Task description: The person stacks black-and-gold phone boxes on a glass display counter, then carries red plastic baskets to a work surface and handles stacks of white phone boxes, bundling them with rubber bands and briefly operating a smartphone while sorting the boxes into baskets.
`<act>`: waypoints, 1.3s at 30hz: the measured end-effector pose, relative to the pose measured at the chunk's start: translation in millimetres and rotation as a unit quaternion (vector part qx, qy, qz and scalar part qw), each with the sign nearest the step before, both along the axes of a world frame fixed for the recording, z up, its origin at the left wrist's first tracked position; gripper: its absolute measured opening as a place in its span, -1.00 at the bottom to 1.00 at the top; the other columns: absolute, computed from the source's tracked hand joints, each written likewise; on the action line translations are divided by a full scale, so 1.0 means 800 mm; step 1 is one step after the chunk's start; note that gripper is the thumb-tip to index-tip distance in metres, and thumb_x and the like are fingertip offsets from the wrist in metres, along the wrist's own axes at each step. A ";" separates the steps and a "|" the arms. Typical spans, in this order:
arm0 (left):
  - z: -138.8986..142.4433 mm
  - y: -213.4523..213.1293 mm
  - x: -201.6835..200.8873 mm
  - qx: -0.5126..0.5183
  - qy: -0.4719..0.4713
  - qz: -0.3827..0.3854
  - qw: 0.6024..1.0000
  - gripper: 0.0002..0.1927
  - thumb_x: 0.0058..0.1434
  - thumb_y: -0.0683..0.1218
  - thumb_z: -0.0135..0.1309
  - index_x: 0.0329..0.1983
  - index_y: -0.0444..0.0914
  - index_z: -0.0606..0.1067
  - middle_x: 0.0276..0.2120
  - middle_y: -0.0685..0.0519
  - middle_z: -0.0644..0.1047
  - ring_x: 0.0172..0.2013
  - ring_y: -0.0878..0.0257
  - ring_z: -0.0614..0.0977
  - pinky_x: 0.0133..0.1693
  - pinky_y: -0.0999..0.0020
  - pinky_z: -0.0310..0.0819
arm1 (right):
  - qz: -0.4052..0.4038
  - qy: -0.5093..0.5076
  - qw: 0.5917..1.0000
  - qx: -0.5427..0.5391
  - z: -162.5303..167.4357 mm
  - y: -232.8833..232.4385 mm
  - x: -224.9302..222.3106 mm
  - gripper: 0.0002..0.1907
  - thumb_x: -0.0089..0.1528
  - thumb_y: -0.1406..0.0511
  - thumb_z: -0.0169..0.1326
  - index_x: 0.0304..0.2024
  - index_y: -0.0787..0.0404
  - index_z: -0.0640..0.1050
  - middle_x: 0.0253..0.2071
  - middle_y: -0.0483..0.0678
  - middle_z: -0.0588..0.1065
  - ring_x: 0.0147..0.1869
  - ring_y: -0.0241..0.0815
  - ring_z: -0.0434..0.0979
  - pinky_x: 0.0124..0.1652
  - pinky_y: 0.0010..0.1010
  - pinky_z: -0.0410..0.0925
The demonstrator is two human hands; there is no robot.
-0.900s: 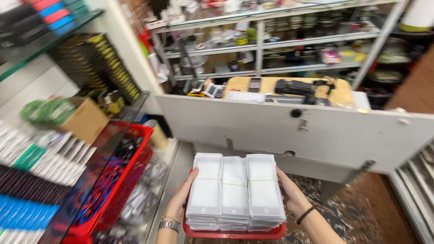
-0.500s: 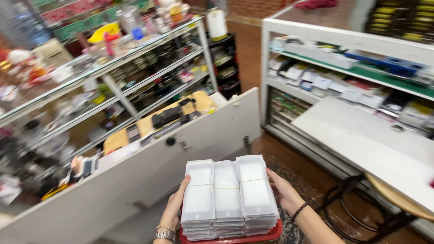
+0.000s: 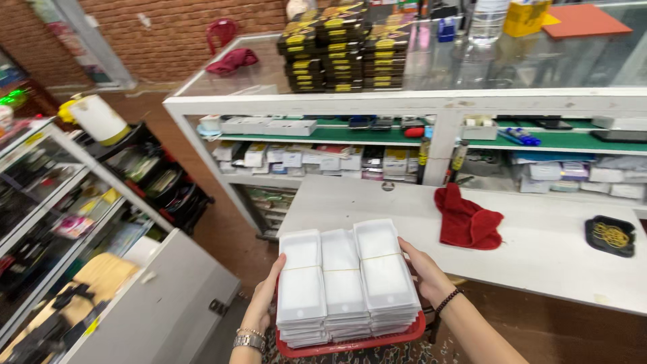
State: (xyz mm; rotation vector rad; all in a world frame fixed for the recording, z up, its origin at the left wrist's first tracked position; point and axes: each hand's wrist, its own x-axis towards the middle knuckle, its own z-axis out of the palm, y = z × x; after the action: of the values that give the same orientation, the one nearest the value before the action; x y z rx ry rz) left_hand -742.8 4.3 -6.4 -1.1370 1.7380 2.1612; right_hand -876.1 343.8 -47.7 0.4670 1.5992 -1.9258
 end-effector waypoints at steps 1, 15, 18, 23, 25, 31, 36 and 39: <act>0.002 0.014 -0.028 -0.017 -0.013 -0.020 1.000 0.01 -0.04 0.49 0.14 0.12 -0.46 0.58 0.09 -0.24 0.64 0.08 -0.02 0.65 0.03 0.17 0.52 | -0.012 0.011 1.000 0.003 -0.001 0.017 -0.015 -0.35 0.24 -0.13 0.05 0.13 0.18 0.61 0.00 -0.01 0.53 -0.02 -0.18 0.39 -0.07 -0.39 0.26; -0.074 0.078 -0.334 -0.121 -0.048 -0.192 0.973 0.12 -0.09 0.61 -0.01 0.21 -0.35 0.55 0.04 -0.22 0.67 0.09 0.03 0.64 0.06 0.20 0.39 | -0.109 -0.042 0.993 0.022 -0.058 0.111 -0.200 -0.31 0.23 -0.17 0.08 0.15 0.17 0.62 -0.01 -0.05 0.54 -0.03 -0.14 0.42 -0.03 -0.28 0.27; -0.091 0.081 -0.388 -0.074 -0.056 -0.170 0.981 0.12 -0.11 0.58 0.00 0.20 -0.40 0.56 0.07 -0.24 0.65 0.09 -0.09 0.62 0.06 0.10 0.43 | -0.133 -0.051 0.989 0.027 -0.056 0.123 -0.244 -0.36 0.19 -0.13 0.13 0.17 0.08 0.60 0.03 -0.10 0.49 0.02 -0.19 0.40 0.02 -0.28 0.27; -0.094 0.127 -0.462 -0.070 -0.036 -0.188 0.979 0.14 -0.05 0.58 0.05 0.29 -0.40 0.42 0.18 -0.26 0.53 0.21 -0.05 0.55 0.18 0.12 0.40 | -0.176 -0.050 0.983 0.021 -0.051 0.166 -0.280 -0.38 0.17 -0.05 0.16 0.24 -0.01 0.53 0.10 -0.13 0.51 0.11 -0.24 0.43 0.10 -0.29 0.23; -0.087 0.161 -0.478 -0.078 -0.049 -0.211 0.973 0.14 -0.05 0.58 0.01 0.30 -0.40 0.44 0.20 -0.25 0.52 0.22 -0.05 0.52 0.18 0.06 0.35 | -0.192 -0.048 0.980 0.025 -0.049 0.198 -0.287 -0.38 0.18 -0.03 0.14 0.26 -0.03 0.51 0.07 -0.13 0.52 0.10 -0.22 0.43 0.11 -0.27 0.23; -0.073 0.282 -0.521 -0.023 -0.002 -0.263 0.964 0.14 -0.10 0.54 0.05 0.31 -0.38 0.38 0.21 -0.24 0.53 0.23 -0.01 0.57 0.19 0.16 0.42 | -0.258 -0.010 0.966 0.016 -0.044 0.305 -0.298 -0.41 0.26 0.03 0.07 0.32 0.03 0.44 0.11 -0.07 0.54 0.16 -0.22 0.46 0.13 -0.31 0.31; -0.084 0.349 -0.525 -0.040 0.004 -0.268 0.963 0.14 -0.03 0.54 0.04 0.31 -0.46 0.35 0.20 -0.30 0.52 0.20 -0.03 0.60 0.15 0.27 0.47 | -0.232 0.001 0.972 -0.028 -0.061 0.379 -0.303 -0.38 0.29 0.01 0.00 0.31 0.17 0.45 0.13 0.04 0.55 0.16 -0.14 0.52 0.12 -0.25 0.38; -0.082 0.353 -0.525 -0.026 0.002 -0.253 0.967 0.10 -0.01 0.52 0.00 0.33 -0.42 0.36 0.19 -0.29 0.54 0.20 -0.05 0.62 0.16 0.23 0.50 | -0.199 -0.021 0.979 0.050 -0.089 0.418 -0.311 -0.37 0.34 -0.03 -0.07 0.34 0.17 0.43 0.14 0.14 0.56 0.18 0.00 0.55 0.14 -0.23 0.38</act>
State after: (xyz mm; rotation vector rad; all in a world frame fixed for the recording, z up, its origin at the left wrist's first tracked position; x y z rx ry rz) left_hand -1162.7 287.0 -72.4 -0.6026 1.8431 1.8134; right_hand -1124.8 678.5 -119.2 0.9235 1.6769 -2.1066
